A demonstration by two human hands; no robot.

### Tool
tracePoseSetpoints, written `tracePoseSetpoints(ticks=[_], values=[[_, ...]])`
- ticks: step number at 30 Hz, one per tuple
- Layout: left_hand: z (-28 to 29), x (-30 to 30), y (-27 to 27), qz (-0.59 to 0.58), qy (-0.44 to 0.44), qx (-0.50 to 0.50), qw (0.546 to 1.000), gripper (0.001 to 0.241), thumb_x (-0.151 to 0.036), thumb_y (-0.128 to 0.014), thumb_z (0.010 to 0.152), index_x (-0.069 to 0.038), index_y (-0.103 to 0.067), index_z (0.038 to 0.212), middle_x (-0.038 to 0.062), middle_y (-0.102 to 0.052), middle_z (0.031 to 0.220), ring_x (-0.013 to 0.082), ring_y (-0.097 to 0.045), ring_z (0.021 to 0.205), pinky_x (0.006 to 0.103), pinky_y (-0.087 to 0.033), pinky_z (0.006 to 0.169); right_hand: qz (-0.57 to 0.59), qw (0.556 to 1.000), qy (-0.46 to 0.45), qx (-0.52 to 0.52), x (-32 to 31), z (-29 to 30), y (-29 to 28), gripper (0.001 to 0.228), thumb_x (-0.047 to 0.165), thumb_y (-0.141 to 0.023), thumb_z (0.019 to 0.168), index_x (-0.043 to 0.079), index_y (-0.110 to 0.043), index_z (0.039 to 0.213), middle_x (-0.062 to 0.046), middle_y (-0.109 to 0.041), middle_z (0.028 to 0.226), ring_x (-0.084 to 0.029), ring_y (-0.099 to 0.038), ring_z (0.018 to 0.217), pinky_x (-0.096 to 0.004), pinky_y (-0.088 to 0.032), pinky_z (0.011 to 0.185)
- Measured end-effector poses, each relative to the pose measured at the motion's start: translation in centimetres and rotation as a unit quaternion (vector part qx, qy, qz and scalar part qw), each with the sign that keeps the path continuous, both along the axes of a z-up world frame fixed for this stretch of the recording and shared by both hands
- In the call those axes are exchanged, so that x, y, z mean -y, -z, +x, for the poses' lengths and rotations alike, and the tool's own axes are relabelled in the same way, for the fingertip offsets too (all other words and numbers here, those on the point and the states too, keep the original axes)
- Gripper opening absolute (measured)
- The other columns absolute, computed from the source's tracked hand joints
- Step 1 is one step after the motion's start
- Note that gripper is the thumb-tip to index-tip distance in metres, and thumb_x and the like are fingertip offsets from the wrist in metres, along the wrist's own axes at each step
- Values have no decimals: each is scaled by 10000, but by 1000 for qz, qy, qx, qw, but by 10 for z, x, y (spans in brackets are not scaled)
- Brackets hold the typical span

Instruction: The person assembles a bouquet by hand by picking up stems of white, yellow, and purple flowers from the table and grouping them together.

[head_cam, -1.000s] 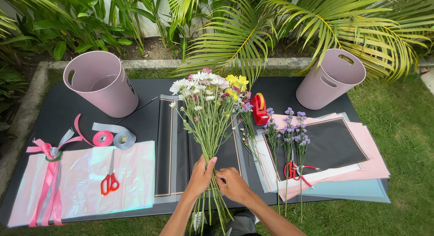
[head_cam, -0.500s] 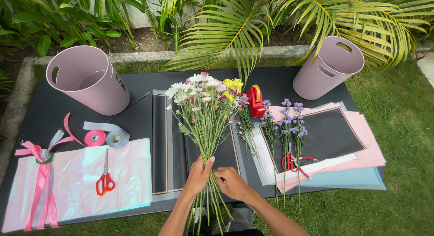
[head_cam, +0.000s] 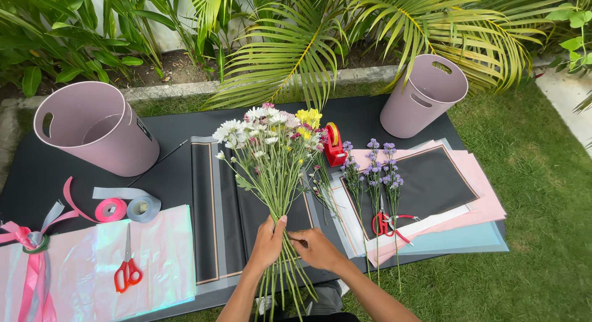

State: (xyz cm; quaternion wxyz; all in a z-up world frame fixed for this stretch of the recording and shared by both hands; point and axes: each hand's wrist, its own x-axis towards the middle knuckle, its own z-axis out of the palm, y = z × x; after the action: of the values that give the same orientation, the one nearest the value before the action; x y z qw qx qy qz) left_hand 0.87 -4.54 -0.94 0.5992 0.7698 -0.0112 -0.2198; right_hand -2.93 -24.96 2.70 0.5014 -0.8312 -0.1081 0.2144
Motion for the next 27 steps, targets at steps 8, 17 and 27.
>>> tracePoseSetpoints(ticks=[8,17,27], values=[[16,15,-19,22,45,12,999,457,-531,-491,1272,-153,-527,1018,-16,-364,759,135,-324,666,399,-363,733,55,975,204,-67,26,13,1,426,240,-697,1125,78,-859,1485,-79,-954,1157,-189,-890,1021,-366,-698,968],[20,25,-12,76,67,-74,992,658,-649,-419,1204,-61,-363,1492,98,-287,1375,271,-281,1268,493,-309,1150,36,945,301,-123,58,-24,17,359,225,-713,1096,124,-935,1359,-52,-959,1087,-142,-864,964,-322,-667,948],[9,33,24,41,23,-41,998,478,-514,-488,1262,-122,-639,1034,-14,-323,608,146,-234,473,420,-292,560,-264,843,461,-85,215,-67,195,398,302,-838,990,121,-877,1343,-131,-917,1149,-383,-842,1109,-551,-655,980]])
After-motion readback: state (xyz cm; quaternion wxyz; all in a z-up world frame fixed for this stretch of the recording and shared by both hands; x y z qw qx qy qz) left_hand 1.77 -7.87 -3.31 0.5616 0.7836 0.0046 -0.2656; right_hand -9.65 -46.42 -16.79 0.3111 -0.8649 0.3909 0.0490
